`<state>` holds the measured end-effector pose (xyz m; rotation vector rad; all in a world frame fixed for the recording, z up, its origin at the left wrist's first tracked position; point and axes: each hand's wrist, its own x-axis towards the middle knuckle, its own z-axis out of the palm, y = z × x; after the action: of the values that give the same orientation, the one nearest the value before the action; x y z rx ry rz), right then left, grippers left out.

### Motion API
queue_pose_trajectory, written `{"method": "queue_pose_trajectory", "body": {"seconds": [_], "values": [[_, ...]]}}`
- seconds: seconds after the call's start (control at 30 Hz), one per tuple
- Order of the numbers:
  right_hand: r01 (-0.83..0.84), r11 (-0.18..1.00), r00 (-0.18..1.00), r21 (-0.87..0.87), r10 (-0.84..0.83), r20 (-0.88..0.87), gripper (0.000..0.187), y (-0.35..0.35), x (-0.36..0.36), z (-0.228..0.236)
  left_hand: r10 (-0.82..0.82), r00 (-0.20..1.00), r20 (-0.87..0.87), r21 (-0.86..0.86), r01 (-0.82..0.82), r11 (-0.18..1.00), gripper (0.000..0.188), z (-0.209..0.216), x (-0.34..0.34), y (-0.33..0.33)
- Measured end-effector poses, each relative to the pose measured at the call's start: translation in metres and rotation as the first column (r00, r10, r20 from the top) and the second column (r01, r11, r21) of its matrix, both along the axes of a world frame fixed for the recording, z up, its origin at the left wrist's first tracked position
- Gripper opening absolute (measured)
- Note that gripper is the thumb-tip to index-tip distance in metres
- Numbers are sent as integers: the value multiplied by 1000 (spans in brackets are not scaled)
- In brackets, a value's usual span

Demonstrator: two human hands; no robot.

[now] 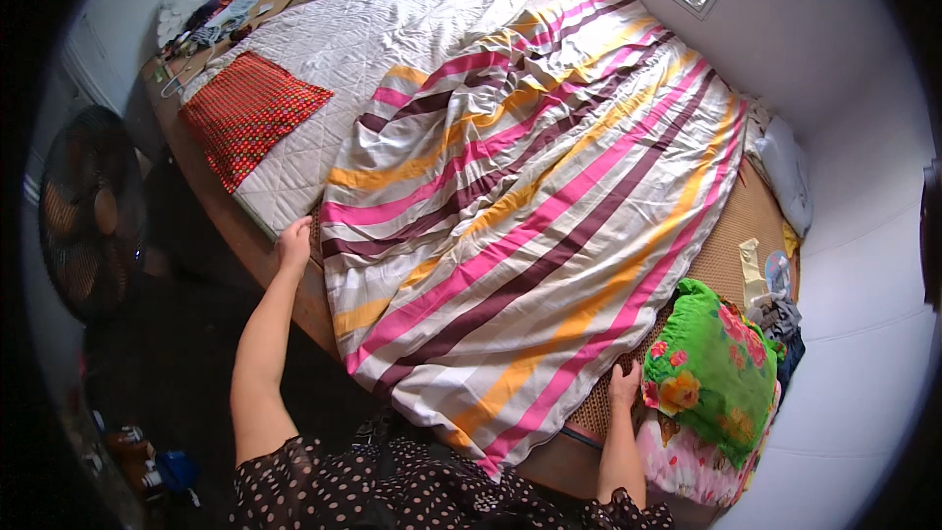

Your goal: The person washes peanuts in a metal colander under running water in a kitchen sink, then drains the water. Afterward, they move to a bedroom and fold a pink blanket and a striped quilt on a bed.

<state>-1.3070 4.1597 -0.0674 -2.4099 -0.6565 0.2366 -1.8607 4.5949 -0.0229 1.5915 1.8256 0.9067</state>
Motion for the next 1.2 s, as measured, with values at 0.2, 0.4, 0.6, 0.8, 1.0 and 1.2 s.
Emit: {"method": "queue_pose_trajectory", "body": {"seconds": [0.2, 0.4, 0.6, 0.8, 1.0, 1.2], "values": [[131, 991, 943, 23, -118, -310, 46, -23, -170, 89, 136, 990, -23, -22, -137, 990, 40, -32, 78, 91], [311, 942, 932, -127, -328, -152, 62, -41, -225, 73, 246, 547, 800, -508, 399, 764, 53, -27, 127, 130], [334, 917, 887, -218, -384, -256, 51, -45, -225, 66, -448, 871, 203, 208, 409, 889, 20, 82, 157, 152], [289, 941, 725, -174, -334, -603, 28, -89, -201, 20, -73, 974, -214, 436, 162, 885, 34, 100, -70, 188], [566, 819, 505, 94, -254, -825, 31, -105, -215, 59, 232, 888, 398, -73, -222, 972, 41, -21, -89, 91], [630, 757, 504, 175, -228, -833, 32, -107, -225, 88, 278, 737, 617, -299, -108, 948, 55, 27, -61, 98]]}}
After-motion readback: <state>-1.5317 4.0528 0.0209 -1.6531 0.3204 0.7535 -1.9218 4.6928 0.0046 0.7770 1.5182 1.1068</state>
